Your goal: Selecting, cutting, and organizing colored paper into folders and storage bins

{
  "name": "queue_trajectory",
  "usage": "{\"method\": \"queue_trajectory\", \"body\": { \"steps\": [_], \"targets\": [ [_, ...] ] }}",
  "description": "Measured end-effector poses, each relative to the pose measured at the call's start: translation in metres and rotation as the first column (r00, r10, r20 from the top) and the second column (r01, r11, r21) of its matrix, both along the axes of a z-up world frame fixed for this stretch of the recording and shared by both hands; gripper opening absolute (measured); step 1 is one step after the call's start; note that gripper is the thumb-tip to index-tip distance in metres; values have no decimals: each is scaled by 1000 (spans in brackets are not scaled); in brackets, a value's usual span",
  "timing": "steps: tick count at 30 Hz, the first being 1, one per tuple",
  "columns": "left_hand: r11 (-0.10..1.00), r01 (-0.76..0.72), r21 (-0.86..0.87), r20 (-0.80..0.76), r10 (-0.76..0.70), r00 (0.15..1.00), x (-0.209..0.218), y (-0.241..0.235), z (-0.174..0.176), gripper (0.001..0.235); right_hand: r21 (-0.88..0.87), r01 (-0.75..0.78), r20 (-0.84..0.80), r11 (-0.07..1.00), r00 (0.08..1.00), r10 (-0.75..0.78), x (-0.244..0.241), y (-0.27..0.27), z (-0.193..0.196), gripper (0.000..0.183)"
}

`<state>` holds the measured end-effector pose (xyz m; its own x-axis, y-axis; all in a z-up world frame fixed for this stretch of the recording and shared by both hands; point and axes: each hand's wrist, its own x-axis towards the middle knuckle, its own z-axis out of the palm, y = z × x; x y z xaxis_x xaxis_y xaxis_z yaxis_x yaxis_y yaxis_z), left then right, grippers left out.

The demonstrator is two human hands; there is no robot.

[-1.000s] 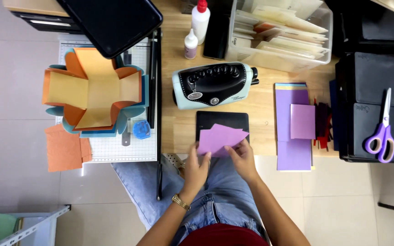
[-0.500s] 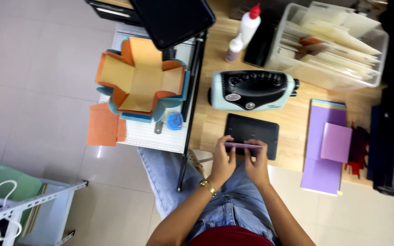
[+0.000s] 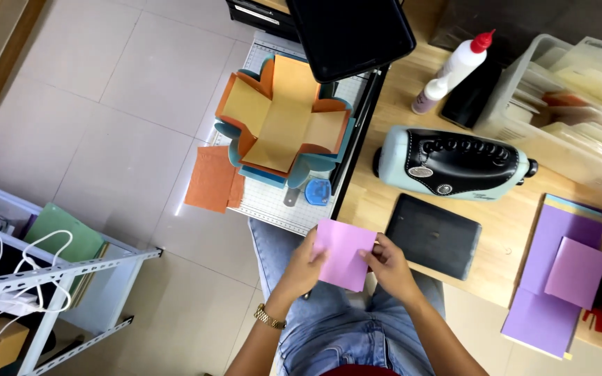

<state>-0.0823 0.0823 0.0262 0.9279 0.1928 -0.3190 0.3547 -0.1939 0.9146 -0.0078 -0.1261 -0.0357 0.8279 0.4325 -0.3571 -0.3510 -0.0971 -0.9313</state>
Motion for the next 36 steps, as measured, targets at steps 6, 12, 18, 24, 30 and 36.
{"method": "queue_trajectory", "body": {
  "steps": [6, 12, 18, 24, 30, 36],
  "targets": [
    [780, -109, 616, 307, -111, 945, 53, 36, 15, 56, -91, 109, 82, 990, 991, -102, 13, -7, 2, 34],
    [575, -119, 810, 292, -219, 931, 70, 36, -16, 49, -182, 68, -88, 981, 992, -85, 23, -23, 38, 37],
    [705, -351, 616, 486, 10, 874, 26, 51, -29, 38, -162, 11, -98, 987, 995, -27, 42, 13, 36, 31],
    [809, -552, 204, 103, 542, 834, 19, 60, -16, 53, -181, -45, 67, 982, 996, 58, 61, 53, 8, 24],
    [757, -479, 444, 179, 449, 875, 17, 84, -30, 28, -270, 71, 37, 960, 997, -64, 73, 83, -1, 50],
    [663, -520, 538, 386, 354, 852, 20, 107, -26, 18, -381, 74, 81, 922, 996, -46, 63, 85, 64, 58]
  ]
}}
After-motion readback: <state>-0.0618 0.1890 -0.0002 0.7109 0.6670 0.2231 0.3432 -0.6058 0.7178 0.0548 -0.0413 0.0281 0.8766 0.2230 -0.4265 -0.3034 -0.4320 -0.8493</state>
